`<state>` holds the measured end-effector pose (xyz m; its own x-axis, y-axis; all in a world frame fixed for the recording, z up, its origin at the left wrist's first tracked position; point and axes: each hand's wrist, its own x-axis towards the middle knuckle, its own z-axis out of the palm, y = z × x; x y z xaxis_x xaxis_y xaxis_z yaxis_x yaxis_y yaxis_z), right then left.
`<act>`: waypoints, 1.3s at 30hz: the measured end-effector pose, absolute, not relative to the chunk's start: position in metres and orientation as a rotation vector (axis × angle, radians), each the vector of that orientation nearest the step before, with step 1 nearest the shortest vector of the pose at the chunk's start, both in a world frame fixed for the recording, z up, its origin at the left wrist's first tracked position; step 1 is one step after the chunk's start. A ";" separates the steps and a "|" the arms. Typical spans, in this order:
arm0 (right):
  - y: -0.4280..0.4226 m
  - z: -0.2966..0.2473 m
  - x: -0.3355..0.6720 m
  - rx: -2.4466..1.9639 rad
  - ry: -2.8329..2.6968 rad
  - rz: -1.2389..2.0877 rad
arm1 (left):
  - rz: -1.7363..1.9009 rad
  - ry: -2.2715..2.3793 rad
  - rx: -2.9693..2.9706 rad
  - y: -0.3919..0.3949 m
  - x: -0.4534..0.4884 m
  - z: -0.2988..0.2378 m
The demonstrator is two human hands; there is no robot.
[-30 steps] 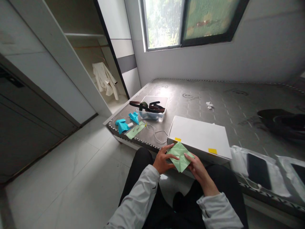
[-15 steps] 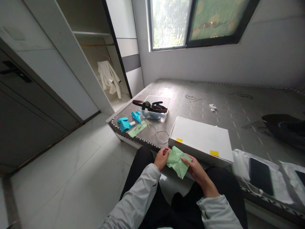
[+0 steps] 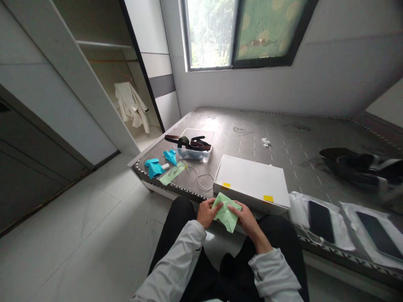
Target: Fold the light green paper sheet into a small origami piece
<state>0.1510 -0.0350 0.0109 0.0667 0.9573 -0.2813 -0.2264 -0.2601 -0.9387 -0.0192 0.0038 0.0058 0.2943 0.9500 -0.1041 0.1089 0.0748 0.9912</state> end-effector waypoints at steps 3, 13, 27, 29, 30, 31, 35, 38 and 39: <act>-0.034 0.011 0.151 -1.321 -0.866 1.323 | 0.891 1.191 1.348 0.008 -0.020 0.003; -0.042 0.019 0.136 -1.212 -1.390 1.134 | 0.980 1.299 1.354 0.001 -0.017 0.010; -0.028 0.003 0.137 -1.064 -0.431 1.345 | 1.075 0.962 2.025 0.003 -0.025 0.013; -0.029 0.008 0.138 -1.024 -0.402 1.362 | 1.039 0.952 2.114 0.003 -0.026 0.014; -0.029 0.010 0.138 -1.009 -0.392 1.377 | 1.033 0.953 2.127 0.003 -0.027 0.014; -0.030 0.012 0.139 -0.999 -0.383 1.396 | 1.035 0.960 2.121 0.002 -0.027 0.014; -0.033 0.014 0.140 -0.991 -0.362 1.478 | 1.042 0.999 2.033 0.002 -0.027 0.015; -0.033 0.013 0.140 -0.994 -0.351 1.495 | 1.013 0.955 1.997 0.001 -0.027 0.017; -0.033 0.013 0.140 -0.995 -0.348 1.495 | 1.007 0.936 1.988 0.001 -0.026 0.018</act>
<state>0.1403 -0.0332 0.0125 0.1159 0.9202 -0.3739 -0.6601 -0.2099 -0.7212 -0.0263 0.0008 0.0181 0.4340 0.8333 0.3425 0.2812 -0.4864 0.8272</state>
